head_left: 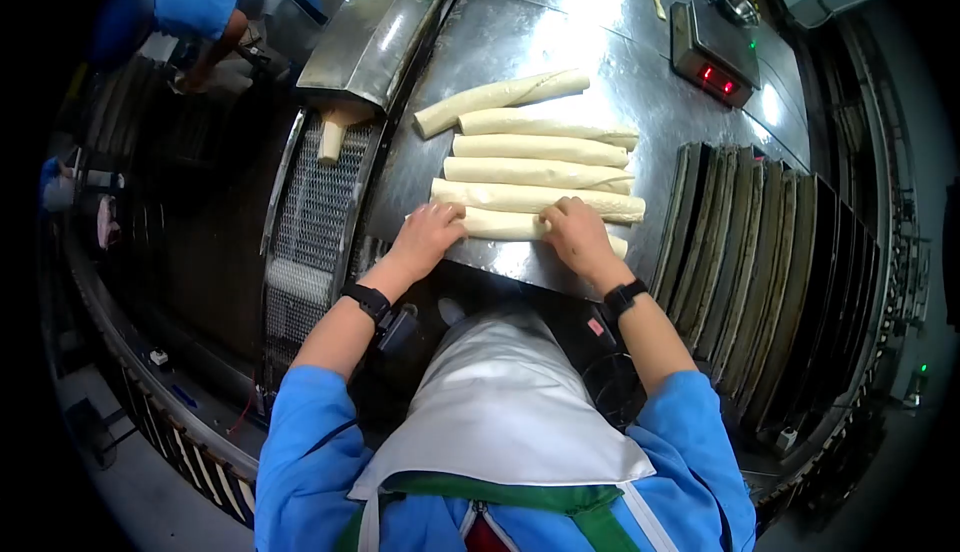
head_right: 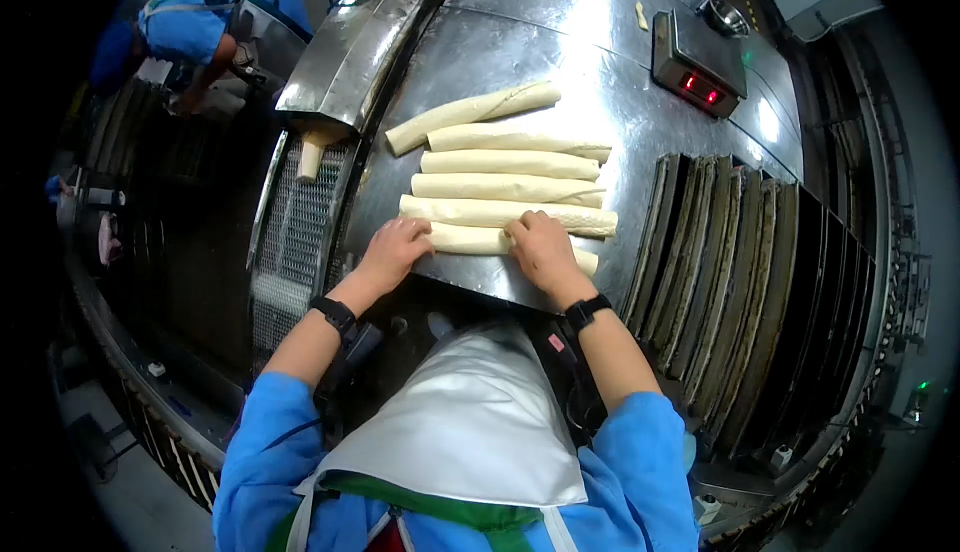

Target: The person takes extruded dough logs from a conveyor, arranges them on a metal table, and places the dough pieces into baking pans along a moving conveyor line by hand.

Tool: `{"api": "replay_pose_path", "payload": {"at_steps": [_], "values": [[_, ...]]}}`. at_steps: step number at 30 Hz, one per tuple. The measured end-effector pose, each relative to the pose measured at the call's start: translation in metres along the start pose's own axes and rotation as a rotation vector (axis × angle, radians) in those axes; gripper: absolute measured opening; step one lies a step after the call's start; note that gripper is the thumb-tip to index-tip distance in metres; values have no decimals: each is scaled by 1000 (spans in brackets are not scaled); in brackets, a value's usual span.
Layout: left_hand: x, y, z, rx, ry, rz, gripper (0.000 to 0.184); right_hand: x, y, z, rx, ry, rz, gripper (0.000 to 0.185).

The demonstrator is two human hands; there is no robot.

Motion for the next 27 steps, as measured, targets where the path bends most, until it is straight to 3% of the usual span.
{"api": "replay_pose_path", "payload": {"at_steps": [2,4,6,8,11,12,14,16,17,18,19,21,23,24,25,26,27], "values": [[9,-12,3,-11,-19,-43,7,9,12,6,-6,-54,69,24],[16,-28,-12,79,128,-174,5,23,24,2,-7,-75,46,27],[15,-36,-21,92,162,-229,9,36,45,-25,-86,186,84,31],[6,-45,-32,50,262,-387,16,32,82,-24,-228,102,199,36],[-8,-40,-35,-14,246,-459,20,35,90,-20,-293,-32,291,36],[-12,-35,-37,-10,252,-467,20,34,91,-18,-378,-146,359,34],[-16,-27,-37,-41,236,-468,21,44,91,-19,-384,-145,353,32],[-14,-21,-41,-80,266,-478,24,51,102,-5,-502,-425,411,37],[-10,-18,-42,-125,290,-481,26,54,101,-4,-504,-421,404,37],[-6,-16,-43,-171,314,-483,29,66,86,-8,-349,-320,326,37],[0,-14,-41,-147,273,-460,46,75,67,-14,-194,-226,249,38],[29,5,-53,-215,345,-463,50,90,-2,-36,310,-302,448,39],[55,17,-62,-330,464,-466,66,92,-69,-44,665,-365,445,38],[56,7,-54,-449,610,-390,57,90,-99,-51,727,-455,451,39],[52,-6,-55,-586,620,-572,49,94,-124,-62,706,-443,170,41],[44,-19,-57,-723,623,-748,41,92,-145,-84,791,-310,44,45],[45,-18,-80,-631,717,-509,26,82,-143,-90,920,-377,247,47]]}}
Point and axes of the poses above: each hand's wrist, its own x-axis towards the middle knuckle, its own z-axis out of the palm, y = z × x, the point moved 7 cm from there along x, towards the middle knuckle, and after that the axes turned 11 degrees about y, right-handed, at the moved point
